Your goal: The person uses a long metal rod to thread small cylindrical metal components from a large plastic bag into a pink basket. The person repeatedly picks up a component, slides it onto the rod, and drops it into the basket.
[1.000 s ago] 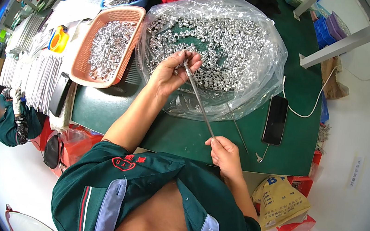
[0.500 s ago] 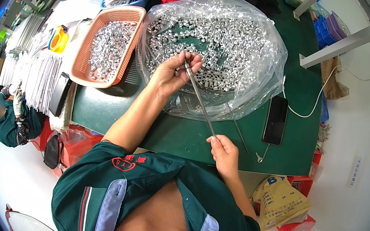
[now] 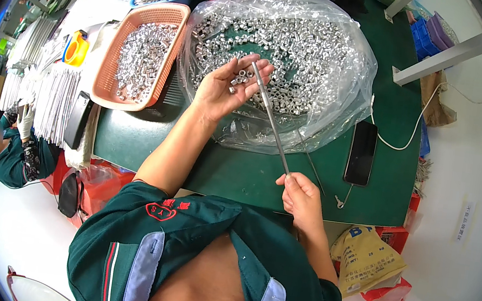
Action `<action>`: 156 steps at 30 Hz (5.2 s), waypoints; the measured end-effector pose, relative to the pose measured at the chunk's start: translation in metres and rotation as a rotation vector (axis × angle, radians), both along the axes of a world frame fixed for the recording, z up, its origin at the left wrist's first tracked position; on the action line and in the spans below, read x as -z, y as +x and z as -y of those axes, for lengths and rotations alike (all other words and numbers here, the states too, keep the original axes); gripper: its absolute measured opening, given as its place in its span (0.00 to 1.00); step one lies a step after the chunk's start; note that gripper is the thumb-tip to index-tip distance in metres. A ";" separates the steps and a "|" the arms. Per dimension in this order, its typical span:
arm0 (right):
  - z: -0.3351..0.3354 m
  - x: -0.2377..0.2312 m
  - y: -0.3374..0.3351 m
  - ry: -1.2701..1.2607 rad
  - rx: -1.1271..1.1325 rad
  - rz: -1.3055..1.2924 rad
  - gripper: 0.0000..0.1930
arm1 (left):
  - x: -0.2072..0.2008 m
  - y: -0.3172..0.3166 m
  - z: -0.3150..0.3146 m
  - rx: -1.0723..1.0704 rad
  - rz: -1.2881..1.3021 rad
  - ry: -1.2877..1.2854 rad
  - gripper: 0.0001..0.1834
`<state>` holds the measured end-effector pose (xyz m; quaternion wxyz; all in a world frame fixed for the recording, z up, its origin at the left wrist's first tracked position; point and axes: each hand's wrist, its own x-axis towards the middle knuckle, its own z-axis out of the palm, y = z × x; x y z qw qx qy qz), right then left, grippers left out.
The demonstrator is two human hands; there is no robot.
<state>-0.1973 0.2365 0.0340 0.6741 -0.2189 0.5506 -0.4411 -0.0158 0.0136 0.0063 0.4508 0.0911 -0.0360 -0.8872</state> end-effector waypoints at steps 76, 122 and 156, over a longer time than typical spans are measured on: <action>-0.011 0.012 0.001 -0.092 -0.071 -0.313 0.10 | 0.004 0.004 0.007 -0.050 0.191 -0.038 0.18; -0.009 0.010 -0.003 -0.108 -0.081 -0.574 0.08 | 0.010 0.006 0.009 0.075 0.160 -0.112 0.27; -0.020 -0.021 -0.020 -0.085 -0.169 -0.729 0.08 | 0.007 0.010 0.013 -0.007 0.272 -0.134 0.23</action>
